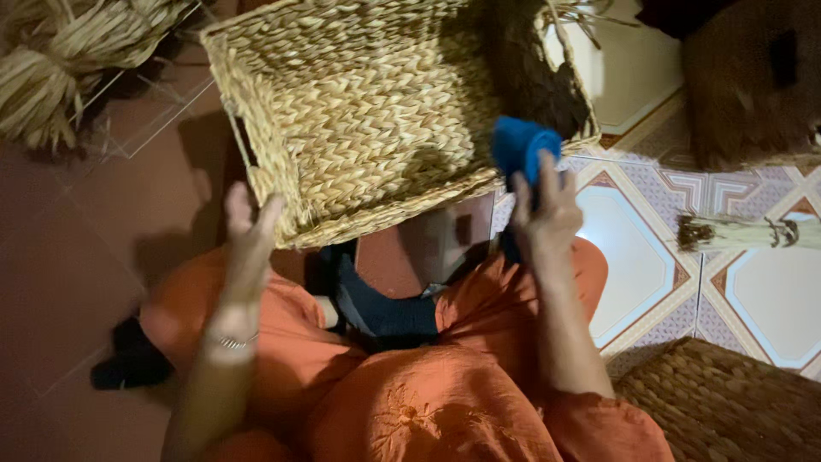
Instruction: The person sits on the floor and wipes the interior and exterior surfaces of a woven basket using a blue cloth. They rotate the basket to clean all sides and the bottom, then place it aside and repeat the process with another basket.
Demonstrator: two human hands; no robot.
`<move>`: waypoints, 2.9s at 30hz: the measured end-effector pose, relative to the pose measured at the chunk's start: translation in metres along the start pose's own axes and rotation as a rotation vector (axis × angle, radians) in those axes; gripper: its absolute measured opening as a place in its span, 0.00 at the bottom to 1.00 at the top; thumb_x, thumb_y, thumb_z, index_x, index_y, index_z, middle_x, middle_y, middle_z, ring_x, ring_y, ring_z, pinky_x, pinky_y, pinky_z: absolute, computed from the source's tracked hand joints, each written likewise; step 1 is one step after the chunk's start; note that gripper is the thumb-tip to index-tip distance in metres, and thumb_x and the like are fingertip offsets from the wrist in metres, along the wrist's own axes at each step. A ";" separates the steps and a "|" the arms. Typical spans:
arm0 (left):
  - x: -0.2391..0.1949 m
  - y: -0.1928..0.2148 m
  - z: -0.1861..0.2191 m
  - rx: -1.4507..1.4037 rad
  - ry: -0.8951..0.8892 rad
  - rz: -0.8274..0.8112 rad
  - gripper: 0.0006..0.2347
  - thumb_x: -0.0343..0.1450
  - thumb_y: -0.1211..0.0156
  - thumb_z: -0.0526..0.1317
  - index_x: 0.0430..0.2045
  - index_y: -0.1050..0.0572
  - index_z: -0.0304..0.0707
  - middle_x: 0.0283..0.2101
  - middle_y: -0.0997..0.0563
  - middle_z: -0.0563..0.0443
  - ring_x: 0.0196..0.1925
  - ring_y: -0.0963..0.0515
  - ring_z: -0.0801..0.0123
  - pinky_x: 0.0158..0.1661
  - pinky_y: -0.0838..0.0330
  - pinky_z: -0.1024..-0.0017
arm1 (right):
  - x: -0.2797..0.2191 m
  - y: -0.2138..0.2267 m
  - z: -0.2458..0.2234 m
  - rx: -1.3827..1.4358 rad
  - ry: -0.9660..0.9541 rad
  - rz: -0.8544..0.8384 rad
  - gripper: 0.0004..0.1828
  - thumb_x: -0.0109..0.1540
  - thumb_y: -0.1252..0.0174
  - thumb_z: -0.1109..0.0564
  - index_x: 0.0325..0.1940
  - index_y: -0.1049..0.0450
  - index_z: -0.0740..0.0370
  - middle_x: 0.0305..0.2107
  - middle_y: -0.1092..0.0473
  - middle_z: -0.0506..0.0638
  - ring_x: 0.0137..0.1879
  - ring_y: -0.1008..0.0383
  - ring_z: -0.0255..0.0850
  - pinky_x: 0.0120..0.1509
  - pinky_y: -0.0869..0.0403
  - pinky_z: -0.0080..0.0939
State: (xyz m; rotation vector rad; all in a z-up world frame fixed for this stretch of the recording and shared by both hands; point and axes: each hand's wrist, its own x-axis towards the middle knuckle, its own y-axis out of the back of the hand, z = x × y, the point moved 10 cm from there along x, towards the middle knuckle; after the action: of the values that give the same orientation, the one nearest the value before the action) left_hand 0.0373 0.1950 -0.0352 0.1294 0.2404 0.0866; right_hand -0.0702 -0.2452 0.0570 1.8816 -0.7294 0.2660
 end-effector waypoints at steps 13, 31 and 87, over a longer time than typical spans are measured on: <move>-0.025 -0.088 -0.063 -0.377 0.248 -0.116 0.31 0.77 0.51 0.54 0.69 0.52 0.34 0.72 0.43 0.42 0.71 0.40 0.63 0.68 0.45 0.61 | 0.005 -0.006 -0.051 0.158 0.072 -0.132 0.21 0.67 0.33 0.55 0.64 0.27 0.57 0.41 0.27 0.63 0.40 0.23 0.60 0.41 0.24 0.54; -0.054 -0.104 -0.035 -0.478 0.276 -0.289 0.32 0.72 0.54 0.62 0.72 0.48 0.55 0.74 0.43 0.55 0.75 0.42 0.61 0.62 0.36 0.37 | -0.035 -0.011 -0.076 0.173 0.263 -0.218 0.32 0.58 0.31 0.59 0.66 0.29 0.52 0.43 0.27 0.63 0.34 0.25 0.56 0.34 0.26 0.52; -0.003 -0.038 -0.039 -0.264 0.277 -0.003 0.30 0.66 0.42 0.56 0.64 0.36 0.52 0.70 0.35 0.56 0.73 0.39 0.62 0.60 0.48 0.43 | -0.013 -0.005 -0.016 0.103 0.049 -0.035 0.24 0.68 0.33 0.59 0.68 0.29 0.57 0.42 0.30 0.61 0.43 0.25 0.58 0.45 0.25 0.53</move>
State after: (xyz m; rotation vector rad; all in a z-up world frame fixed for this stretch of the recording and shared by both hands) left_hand 0.0281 0.1614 -0.0770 -0.1472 0.5028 0.1328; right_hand -0.0750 -0.2245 0.0539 1.9767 -0.6599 0.3317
